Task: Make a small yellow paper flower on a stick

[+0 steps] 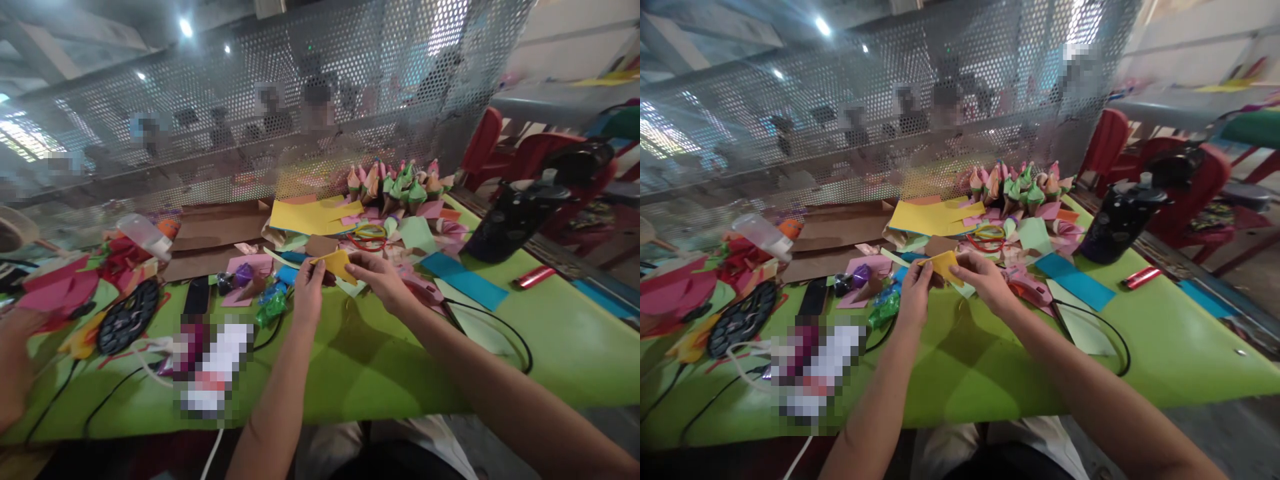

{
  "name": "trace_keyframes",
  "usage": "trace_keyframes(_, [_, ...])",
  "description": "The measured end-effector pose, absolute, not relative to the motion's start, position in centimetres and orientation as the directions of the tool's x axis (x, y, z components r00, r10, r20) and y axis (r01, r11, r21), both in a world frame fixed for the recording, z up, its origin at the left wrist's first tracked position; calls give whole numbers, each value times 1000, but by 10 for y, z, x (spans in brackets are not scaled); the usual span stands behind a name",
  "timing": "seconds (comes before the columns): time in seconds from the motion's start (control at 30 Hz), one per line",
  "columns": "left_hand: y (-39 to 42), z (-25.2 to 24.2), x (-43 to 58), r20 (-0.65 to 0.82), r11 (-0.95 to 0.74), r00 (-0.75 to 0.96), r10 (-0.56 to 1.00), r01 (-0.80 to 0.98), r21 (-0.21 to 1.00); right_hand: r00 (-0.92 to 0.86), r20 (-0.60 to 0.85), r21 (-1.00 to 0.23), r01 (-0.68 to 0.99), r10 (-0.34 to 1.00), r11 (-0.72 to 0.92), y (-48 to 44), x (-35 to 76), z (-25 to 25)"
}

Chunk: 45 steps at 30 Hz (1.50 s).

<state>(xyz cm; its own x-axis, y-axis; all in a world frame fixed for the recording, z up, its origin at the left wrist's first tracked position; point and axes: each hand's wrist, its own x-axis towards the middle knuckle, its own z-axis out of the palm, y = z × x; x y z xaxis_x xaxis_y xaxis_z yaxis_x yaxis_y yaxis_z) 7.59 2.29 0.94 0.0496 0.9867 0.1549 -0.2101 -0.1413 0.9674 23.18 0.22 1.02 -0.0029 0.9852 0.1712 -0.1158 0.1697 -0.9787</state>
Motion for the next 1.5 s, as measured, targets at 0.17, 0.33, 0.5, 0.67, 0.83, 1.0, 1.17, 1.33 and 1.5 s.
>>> trace_keyframes(0.17, [18,16,77,215,-198,141,966,-124,972,15,125,-985,-116,992,126,3,232,11])
trace_keyframes(0.33, [17,18,76,228,-207,119,966,-169,964,23,106,-988,-108,994,108,1,236,15])
trace_keyframes(0.5, [14,21,75,233,-214,106,967,-168,962,43,129,-982,-134,991,134,3,236,12])
trace_keyframes(0.67, [12,21,77,237,-223,66,969,-172,960,51,114,-985,-123,992,120,2,235,12])
trace_keyframes(0.83, [14,19,76,223,-208,69,972,-181,961,61,124,-986,-101,990,130,1,236,14])
trace_keyframes(1.0, [19,27,63,262,-260,121,957,-29,965,54,219,-974,70,974,215,1,239,13])
trace_keyframes(1.17, [22,34,54,432,-502,291,854,241,831,8,312,-913,278,950,298,-3,240,17])
trace_keyframes(1.33, [21,30,57,328,-429,337,882,292,855,-36,296,-922,249,954,296,-5,238,20])
trace_keyframes(1.5, [19,31,58,294,-362,288,911,220,906,-58,207,-974,87,977,211,-4,236,23])
